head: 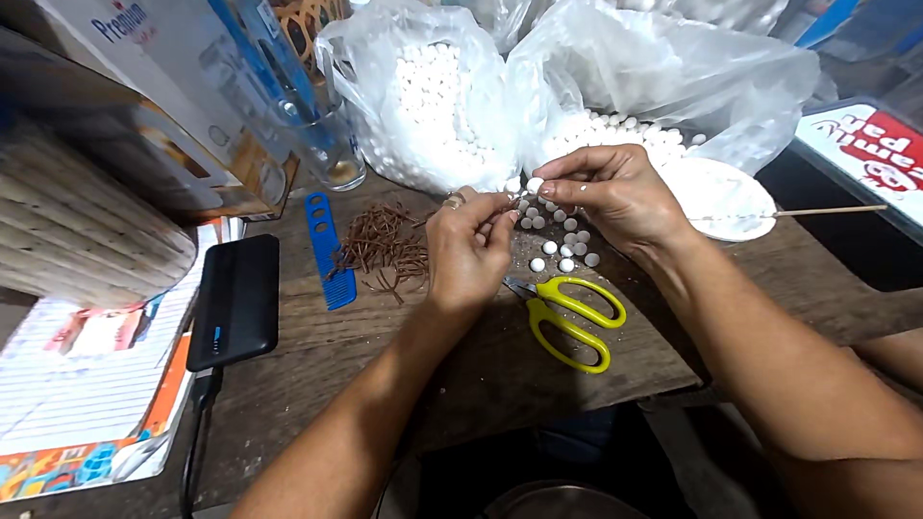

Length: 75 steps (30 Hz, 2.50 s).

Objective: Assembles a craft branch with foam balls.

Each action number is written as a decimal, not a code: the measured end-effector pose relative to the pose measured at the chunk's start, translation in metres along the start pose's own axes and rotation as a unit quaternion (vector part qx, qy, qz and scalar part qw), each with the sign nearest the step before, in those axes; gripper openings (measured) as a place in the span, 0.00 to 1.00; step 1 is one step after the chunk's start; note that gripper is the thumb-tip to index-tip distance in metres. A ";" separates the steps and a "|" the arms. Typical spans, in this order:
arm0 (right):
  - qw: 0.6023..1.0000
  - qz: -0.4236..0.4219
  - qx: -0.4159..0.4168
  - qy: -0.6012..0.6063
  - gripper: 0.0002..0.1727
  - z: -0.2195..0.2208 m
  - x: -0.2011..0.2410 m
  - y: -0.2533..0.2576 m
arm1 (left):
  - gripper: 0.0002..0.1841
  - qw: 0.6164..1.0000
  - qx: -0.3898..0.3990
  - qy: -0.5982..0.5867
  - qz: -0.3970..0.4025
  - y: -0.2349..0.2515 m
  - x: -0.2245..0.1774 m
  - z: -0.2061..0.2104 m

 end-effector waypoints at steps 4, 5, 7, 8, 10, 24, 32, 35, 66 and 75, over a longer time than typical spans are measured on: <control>1.000 -0.003 0.003 -0.003 0.12 0.002 0.000 -0.001 | 0.07 1.000 0.000 0.008 0.005 0.000 -0.001 0.000; 1.000 -0.003 0.003 -0.006 0.11 0.002 0.001 -0.001 | 0.07 1.000 -0.001 0.010 0.007 0.000 -0.001 0.000; 1.000 -0.008 0.004 -0.008 0.11 0.002 0.002 -0.002 | 0.07 1.000 0.001 0.012 0.009 0.000 -0.001 0.000; 1.000 -0.010 0.003 -0.008 0.11 0.002 0.002 -0.001 | 0.07 1.000 0.001 0.013 0.010 0.000 -0.001 0.000; 1.000 -0.012 0.003 -0.008 0.11 0.002 0.003 -0.002 | 0.06 1.000 0.002 0.017 0.013 -0.001 -0.001 0.001; 0.999 -0.022 0.009 -0.029 0.10 0.003 0.002 -0.002 | 0.07 0.999 0.001 0.032 0.026 -0.001 -0.004 0.001; 0.994 -0.078 0.016 -0.074 0.08 0.007 0.009 -0.004 | 0.07 0.997 0.009 0.060 0.037 -0.002 -0.007 0.001; 0.993 -0.079 0.009 -0.083 0.07 0.006 0.010 -0.004 | 0.07 0.999 0.004 0.023 0.026 -0.002 -0.005 0.002; 0.987 -0.140 0.040 -0.066 0.06 0.014 0.018 -0.012 | 0.03 0.999 0.015 -0.019 -0.021 -0.005 -0.001 -0.001; 0.984 -0.167 0.031 -0.061 0.05 0.017 0.020 -0.015 | 0.04 1.000 -0.001 -0.014 -0.004 -0.004 -0.003 -0.003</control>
Point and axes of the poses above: each hand's wrist, its own y-axis towards the middle knuckle, its own z-axis out of the palm, x = y × z, the point moved 9 cm from there along y, towards the middle knuckle, and after that the axes turned 10 degrees about -x, right-handed, at the moved point
